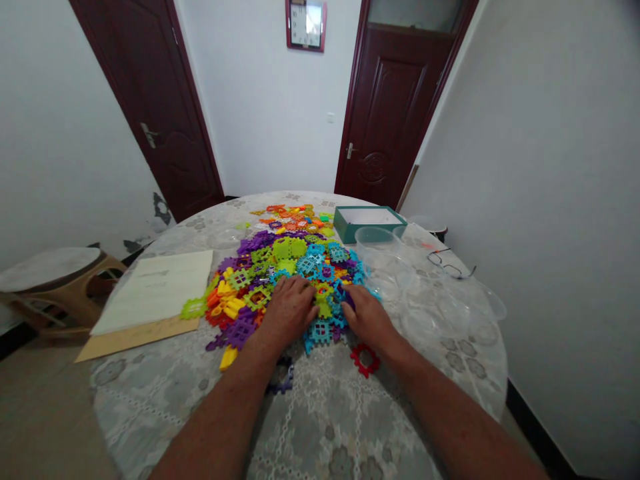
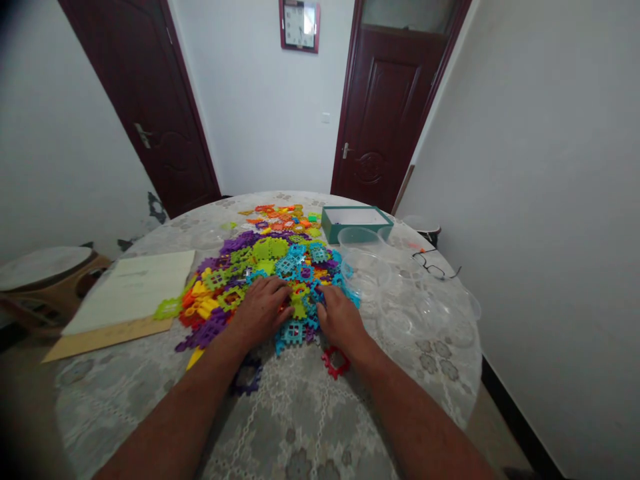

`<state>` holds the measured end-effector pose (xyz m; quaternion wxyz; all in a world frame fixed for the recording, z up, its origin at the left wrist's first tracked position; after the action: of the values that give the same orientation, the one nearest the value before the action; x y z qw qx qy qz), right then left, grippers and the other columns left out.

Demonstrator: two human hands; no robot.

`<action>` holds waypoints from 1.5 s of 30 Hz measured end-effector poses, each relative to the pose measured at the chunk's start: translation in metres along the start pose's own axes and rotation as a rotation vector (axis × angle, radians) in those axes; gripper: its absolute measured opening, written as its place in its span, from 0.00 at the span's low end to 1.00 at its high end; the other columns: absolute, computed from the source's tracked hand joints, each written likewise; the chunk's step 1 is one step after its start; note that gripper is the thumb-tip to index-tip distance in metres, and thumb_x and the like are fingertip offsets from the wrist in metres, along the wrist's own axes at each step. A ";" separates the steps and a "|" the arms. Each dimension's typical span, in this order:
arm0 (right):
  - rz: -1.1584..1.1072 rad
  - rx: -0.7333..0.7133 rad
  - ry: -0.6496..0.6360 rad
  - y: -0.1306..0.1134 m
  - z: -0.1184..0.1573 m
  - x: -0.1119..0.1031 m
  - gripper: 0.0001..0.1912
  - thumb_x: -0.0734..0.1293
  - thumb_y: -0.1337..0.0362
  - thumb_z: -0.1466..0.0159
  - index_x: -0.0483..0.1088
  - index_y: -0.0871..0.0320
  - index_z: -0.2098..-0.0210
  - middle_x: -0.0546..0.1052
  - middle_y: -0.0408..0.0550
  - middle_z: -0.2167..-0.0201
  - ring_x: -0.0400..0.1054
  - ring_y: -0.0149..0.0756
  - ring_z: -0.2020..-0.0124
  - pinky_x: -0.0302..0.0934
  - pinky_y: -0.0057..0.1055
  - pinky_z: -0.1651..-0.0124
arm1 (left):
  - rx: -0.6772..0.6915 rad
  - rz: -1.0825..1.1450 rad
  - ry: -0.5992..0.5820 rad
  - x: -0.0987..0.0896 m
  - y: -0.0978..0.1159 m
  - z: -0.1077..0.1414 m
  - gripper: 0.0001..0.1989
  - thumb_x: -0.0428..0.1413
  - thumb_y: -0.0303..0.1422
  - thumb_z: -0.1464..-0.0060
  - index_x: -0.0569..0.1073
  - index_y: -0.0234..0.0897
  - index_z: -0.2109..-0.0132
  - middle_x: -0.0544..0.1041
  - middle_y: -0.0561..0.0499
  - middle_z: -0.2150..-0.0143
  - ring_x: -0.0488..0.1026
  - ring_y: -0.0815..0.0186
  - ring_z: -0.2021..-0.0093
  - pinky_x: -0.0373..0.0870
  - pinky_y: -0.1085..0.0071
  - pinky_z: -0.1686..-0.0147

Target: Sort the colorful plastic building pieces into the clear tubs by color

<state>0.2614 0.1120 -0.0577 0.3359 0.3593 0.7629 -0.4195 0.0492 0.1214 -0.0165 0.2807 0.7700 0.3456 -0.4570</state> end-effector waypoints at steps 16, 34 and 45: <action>-0.019 0.014 -0.110 -0.005 -0.004 0.005 0.21 0.65 0.68 0.30 0.71 0.58 0.38 0.78 0.56 0.44 0.73 0.45 0.44 0.67 0.41 0.39 | 0.065 0.035 0.064 0.014 0.002 0.000 0.22 0.62 0.32 0.38 0.75 0.48 0.38 0.77 0.44 0.39 0.68 0.49 0.34 0.62 0.43 0.33; -0.513 0.193 -0.021 -0.009 -0.003 -0.006 0.18 0.65 0.64 0.33 0.77 0.56 0.45 0.82 0.47 0.57 0.75 0.39 0.59 0.69 0.36 0.52 | 0.158 0.081 0.104 0.013 0.006 -0.001 0.16 0.57 0.28 0.33 0.78 0.46 0.42 0.76 0.44 0.37 0.66 0.50 0.31 0.64 0.47 0.32; -0.642 0.322 0.001 -0.002 -0.005 -0.006 0.20 0.66 0.58 0.33 0.76 0.58 0.45 0.81 0.47 0.61 0.73 0.38 0.65 0.69 0.32 0.63 | 0.194 0.132 0.162 0.013 0.008 -0.003 0.11 0.54 0.31 0.30 0.79 0.45 0.47 0.77 0.45 0.39 0.66 0.53 0.32 0.65 0.52 0.32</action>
<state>0.2620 0.1141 -0.0498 0.1256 0.1500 0.7612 -0.6183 0.0619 0.1223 -0.0254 0.2056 0.8491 0.2698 -0.4050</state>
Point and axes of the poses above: each hand's wrist, its own z-axis away from the middle knuckle, its own x-axis out of the palm, y = z × x, the point moved 3 cm from there along -z, towards the middle knuckle
